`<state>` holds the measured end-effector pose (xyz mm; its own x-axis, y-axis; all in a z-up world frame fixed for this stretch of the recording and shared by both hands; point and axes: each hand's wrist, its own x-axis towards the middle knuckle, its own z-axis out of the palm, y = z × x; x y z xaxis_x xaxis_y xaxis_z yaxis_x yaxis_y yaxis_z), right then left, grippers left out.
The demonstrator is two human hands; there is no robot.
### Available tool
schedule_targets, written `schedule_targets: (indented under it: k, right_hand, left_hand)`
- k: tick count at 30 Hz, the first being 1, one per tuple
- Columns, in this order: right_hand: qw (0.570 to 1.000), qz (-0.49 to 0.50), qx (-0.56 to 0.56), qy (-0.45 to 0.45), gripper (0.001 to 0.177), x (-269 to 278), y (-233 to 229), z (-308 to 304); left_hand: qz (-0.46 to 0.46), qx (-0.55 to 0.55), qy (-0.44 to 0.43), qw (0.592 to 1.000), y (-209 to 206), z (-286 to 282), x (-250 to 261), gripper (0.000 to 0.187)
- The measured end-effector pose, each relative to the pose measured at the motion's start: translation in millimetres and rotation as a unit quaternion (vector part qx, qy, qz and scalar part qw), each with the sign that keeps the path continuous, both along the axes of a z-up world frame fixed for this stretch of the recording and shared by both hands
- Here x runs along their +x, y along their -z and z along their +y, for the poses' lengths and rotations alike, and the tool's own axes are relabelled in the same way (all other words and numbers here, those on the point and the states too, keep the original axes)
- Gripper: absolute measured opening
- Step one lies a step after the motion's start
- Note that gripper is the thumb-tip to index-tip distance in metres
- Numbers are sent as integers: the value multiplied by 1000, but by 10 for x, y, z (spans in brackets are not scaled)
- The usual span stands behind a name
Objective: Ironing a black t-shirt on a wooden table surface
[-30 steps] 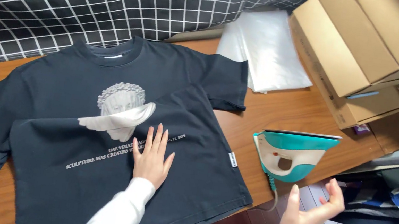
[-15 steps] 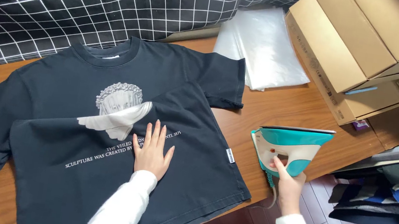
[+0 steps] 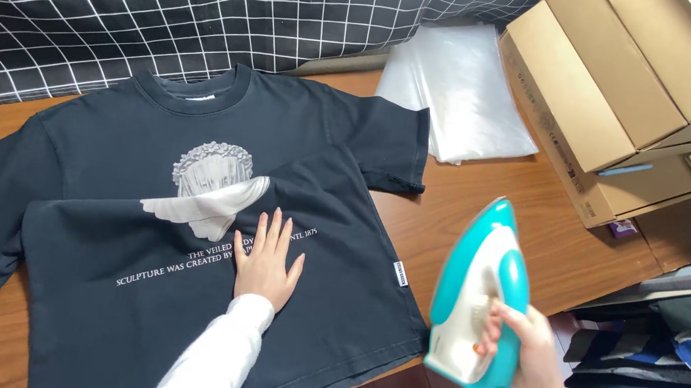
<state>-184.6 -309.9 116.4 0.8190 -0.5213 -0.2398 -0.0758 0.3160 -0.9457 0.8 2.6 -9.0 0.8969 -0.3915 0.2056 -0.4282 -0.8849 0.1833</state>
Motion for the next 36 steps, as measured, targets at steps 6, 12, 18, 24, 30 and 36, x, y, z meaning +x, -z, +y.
schedule_targets:
  k: [6,12,18,24,30,36]
  right_hand:
    - [984,93,108,-110,23,475,-214,686]
    - [957,168,140,-191,29,1281,-127,1146]
    - [950,214,100,-202,36,1501,-237,1246]
    - [940,282,89,-172,36,727,-293,1111]
    - [905,332,120,-236,40,359,-350,905]
    - [943,247,75,-210,29,1052,-63,969]
  left_hand:
    - [0,1,-5,1000,-17,-1,-5,61]
    - [2,-2,-6,1000,12,1,2,61]
    - [51,7,-10,999,-64,8,9,60]
    - [74,6,-13,997,-139,4,-3,60]
    - [-24,11,-19,999,-143,-5,-14,62]
    - [46,9,-10,999,-81,-6,-1,59]
